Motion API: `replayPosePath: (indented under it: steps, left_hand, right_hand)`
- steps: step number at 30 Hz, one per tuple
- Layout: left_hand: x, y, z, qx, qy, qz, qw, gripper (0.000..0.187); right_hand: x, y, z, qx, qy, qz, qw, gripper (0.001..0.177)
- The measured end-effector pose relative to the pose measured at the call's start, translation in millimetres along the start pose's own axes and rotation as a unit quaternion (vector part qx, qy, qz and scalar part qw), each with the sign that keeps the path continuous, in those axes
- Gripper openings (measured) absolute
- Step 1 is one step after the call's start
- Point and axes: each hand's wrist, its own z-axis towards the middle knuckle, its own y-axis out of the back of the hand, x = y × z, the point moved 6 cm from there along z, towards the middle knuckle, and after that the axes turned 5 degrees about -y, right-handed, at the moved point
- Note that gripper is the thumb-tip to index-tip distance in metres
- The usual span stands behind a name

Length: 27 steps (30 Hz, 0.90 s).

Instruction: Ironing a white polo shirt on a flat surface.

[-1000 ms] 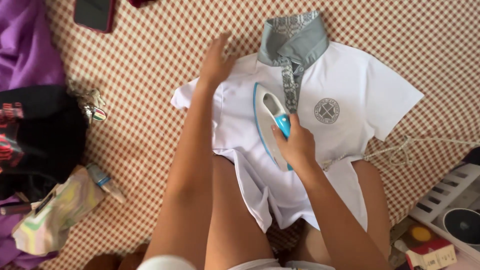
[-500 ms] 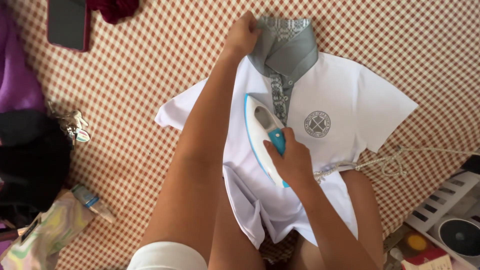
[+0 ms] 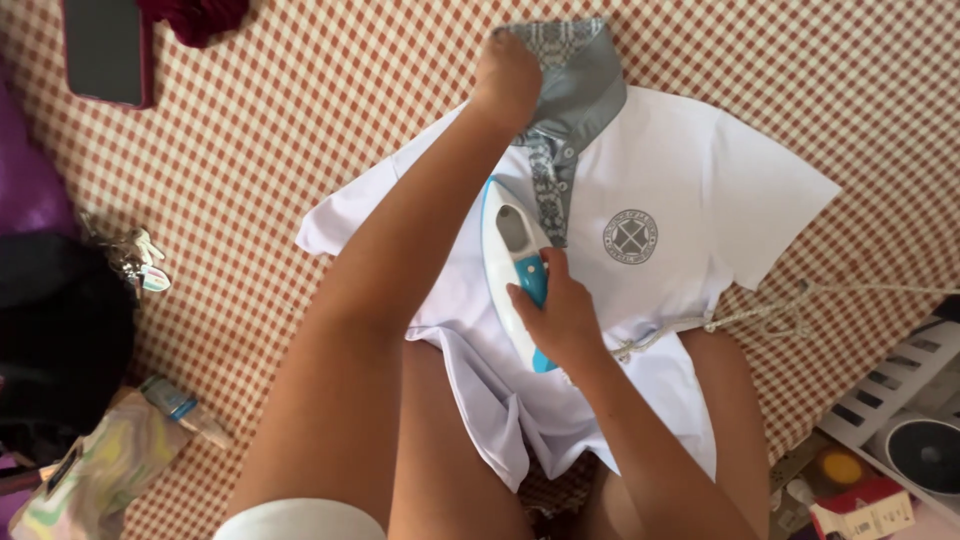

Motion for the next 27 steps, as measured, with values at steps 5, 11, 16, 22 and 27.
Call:
replayPosePath:
  steps: [5,11,16,22,27]
  left_hand:
    - [17,-9,18,0.025,0.189,0.056,0.98,0.033]
    - [25,52,-20,-0.015,0.011,-0.12,0.993,0.022]
    - [16,97,-46,-0.281,-0.085,-0.096,0.951,0.027]
    - [54,55,-36,-0.247,0.012,-0.219,0.944,0.027]
    - [144,84,-193,-0.384,0.158,-0.316,0.853,0.025]
  right_hand:
    - [-10,-13,0,-0.07,0.126,0.005,0.99,0.052]
    - [-5,-12,-1,-0.076,0.102,0.028,0.992,0.048]
    - [5,-13,0,-0.093,0.096,0.029,0.991,0.051]
    - [18,-30,25,-0.164,0.125,0.012,0.978,0.05]
    - [32,-31,53,-0.22,0.154,-0.009,0.963,0.048]
